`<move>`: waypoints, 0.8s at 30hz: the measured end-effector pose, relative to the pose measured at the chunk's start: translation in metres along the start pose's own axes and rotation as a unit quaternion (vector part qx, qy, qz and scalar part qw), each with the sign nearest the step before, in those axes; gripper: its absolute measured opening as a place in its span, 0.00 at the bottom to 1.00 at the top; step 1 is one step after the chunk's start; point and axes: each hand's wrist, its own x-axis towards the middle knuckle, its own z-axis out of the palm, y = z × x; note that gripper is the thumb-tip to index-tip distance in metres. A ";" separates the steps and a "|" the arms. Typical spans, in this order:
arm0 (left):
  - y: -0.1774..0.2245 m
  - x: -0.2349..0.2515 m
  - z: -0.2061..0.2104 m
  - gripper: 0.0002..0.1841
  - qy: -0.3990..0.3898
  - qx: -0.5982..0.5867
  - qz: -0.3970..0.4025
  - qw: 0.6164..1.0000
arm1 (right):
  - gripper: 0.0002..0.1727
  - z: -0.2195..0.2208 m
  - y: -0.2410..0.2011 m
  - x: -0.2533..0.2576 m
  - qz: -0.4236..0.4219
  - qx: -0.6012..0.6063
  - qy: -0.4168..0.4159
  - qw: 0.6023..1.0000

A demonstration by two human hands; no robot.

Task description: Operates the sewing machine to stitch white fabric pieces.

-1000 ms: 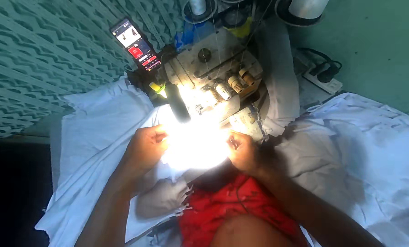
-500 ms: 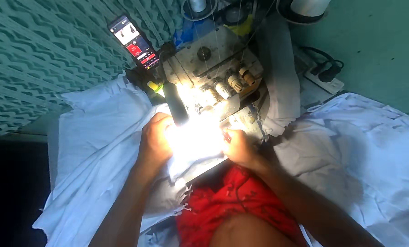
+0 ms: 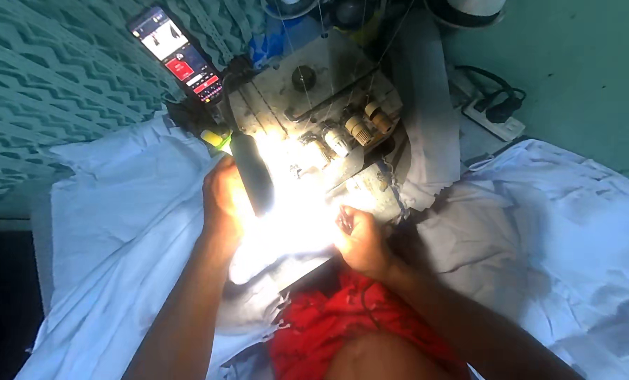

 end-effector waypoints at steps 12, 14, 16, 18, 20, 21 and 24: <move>-0.001 -0.012 -0.063 0.09 -0.177 -0.311 -0.244 0.901 | 0.08 0.019 0.001 0.024 -0.112 -0.149 0.097 0.978; 0.007 -0.041 -0.065 0.06 -0.171 -0.401 -0.269 0.859 | 0.05 0.019 -0.005 0.025 -0.164 -0.138 0.093 0.972; 0.024 -0.069 -0.064 0.02 -0.147 -0.448 -0.233 0.851 | 0.09 0.015 -0.027 0.021 -0.185 -0.095 0.026 0.978; 0.047 -0.092 -0.062 0.03 -0.094 -0.435 -0.138 0.885 | 0.18 0.009 -0.056 0.010 -0.178 -0.024 -0.063 0.982; 0.066 -0.108 -0.060 0.06 -0.011 -0.405 0.004 0.914 | 0.17 0.001 -0.079 -0.005 -0.178 0.044 -0.109 0.977; 0.073 -0.114 -0.060 0.05 0.027 -0.396 0.064 0.916 | 0.14 -0.004 -0.087 -0.014 -0.197 0.050 -0.110 0.973; 0.086 -0.131 -0.055 0.05 0.083 -0.382 0.145 0.909 | 0.07 -0.020 -0.094 -0.043 -0.236 0.014 -0.086 0.968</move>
